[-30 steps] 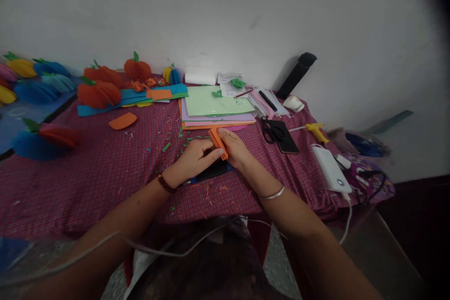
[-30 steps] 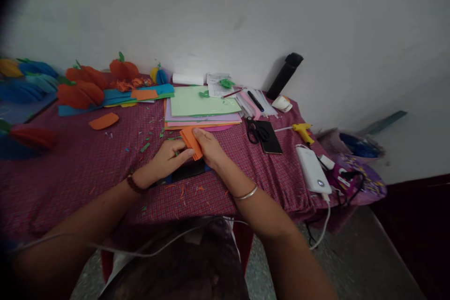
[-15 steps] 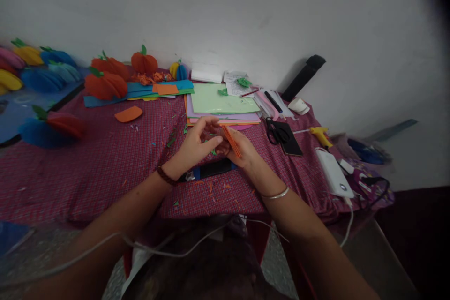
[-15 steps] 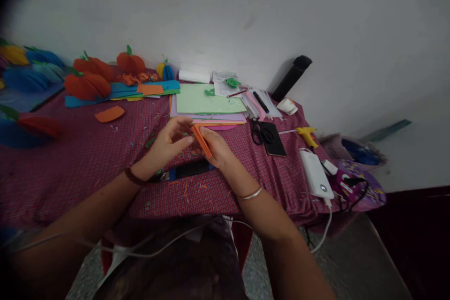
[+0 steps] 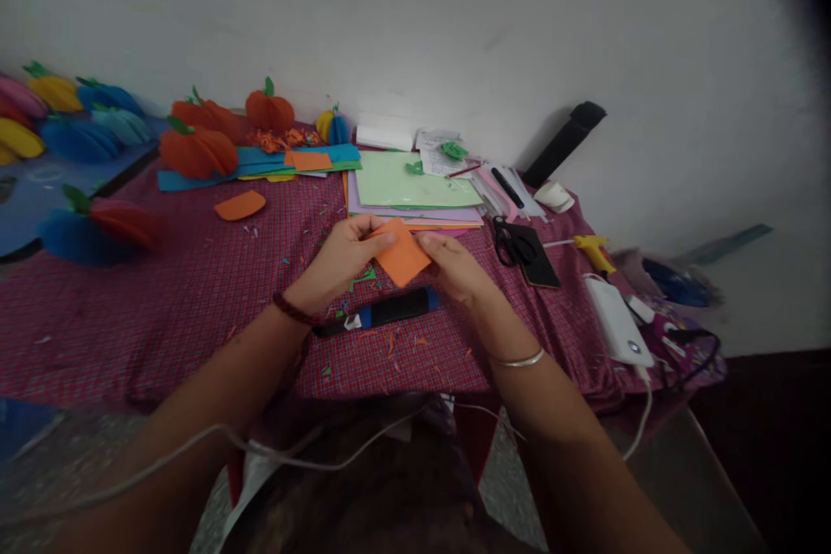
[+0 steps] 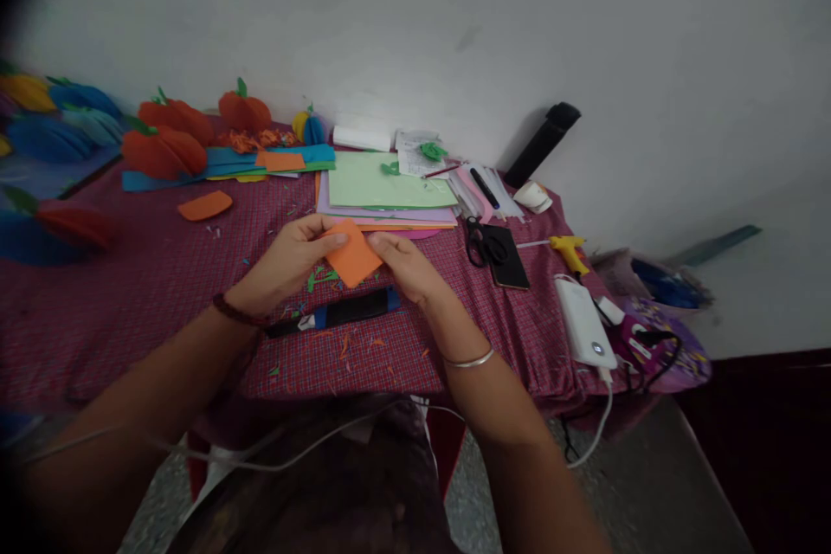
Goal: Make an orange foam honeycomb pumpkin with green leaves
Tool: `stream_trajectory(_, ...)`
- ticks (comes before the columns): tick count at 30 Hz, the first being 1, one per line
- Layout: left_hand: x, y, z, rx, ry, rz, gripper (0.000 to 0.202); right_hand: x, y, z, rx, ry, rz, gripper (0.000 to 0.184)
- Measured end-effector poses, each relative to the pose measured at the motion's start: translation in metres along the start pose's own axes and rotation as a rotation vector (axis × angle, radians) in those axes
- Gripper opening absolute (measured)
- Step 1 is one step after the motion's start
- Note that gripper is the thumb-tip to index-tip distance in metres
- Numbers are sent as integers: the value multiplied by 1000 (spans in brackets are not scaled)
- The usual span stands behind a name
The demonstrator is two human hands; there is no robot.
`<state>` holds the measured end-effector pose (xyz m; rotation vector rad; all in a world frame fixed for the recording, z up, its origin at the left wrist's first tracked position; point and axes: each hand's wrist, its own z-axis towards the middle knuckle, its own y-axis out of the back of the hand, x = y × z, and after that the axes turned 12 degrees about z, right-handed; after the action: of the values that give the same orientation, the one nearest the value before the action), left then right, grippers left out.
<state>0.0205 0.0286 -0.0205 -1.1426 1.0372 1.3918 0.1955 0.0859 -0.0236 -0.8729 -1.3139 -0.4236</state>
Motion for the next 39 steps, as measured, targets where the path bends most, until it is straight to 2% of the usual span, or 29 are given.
stream_trajectory(4, 0, 2, 0, 25, 57, -8, 24, -4, -9, -2, 96, -86, -118, 36)
stream_trajectory(10, -1, -3, -1, 60, 4, 105, 30, -11, -15, 4, -99, 131, -339, 35)
stream_trajectory(14, 5, -11, -5, 67, -53, 284, 22, -10, -10, 4, -231, 268, -485, 32)
stream_trajectory(19, 13, -13, -6, -29, -48, 375, 22, -8, -12, 1, -252, 318, -560, 29)
stream_trajectory(23, 9, -9, -1, -38, -23, 275, 18, -7, -13, 3, -221, 305, -480, 34)
stream_trajectory(26, 5, -6, 1, 54, 3, 133, 28, -6, -13, 3, -148, 234, -358, 28)
stream_trajectory(28, 3, -3, 0, 137, 26, 55, 34, -4, -14, 1, -57, 128, -154, 27)
stream_trajectory(31, 2, 0, -4, 246, 45, -4, 43, -1, -14, -4, 63, -30, 146, 35)
stream_trajectory(34, 2, 1, -6, 308, 37, 7, 49, -1, -12, -6, 117, -64, 188, 41)
stream_trajectory(36, 3, 0, -5, 306, 18, 53, 50, -3, -11, -4, 101, -21, 94, 41)
stream_trajectory(39, 6, -3, -3, 233, -33, 185, 45, -6, -9, 2, -88, 149, -383, 27)
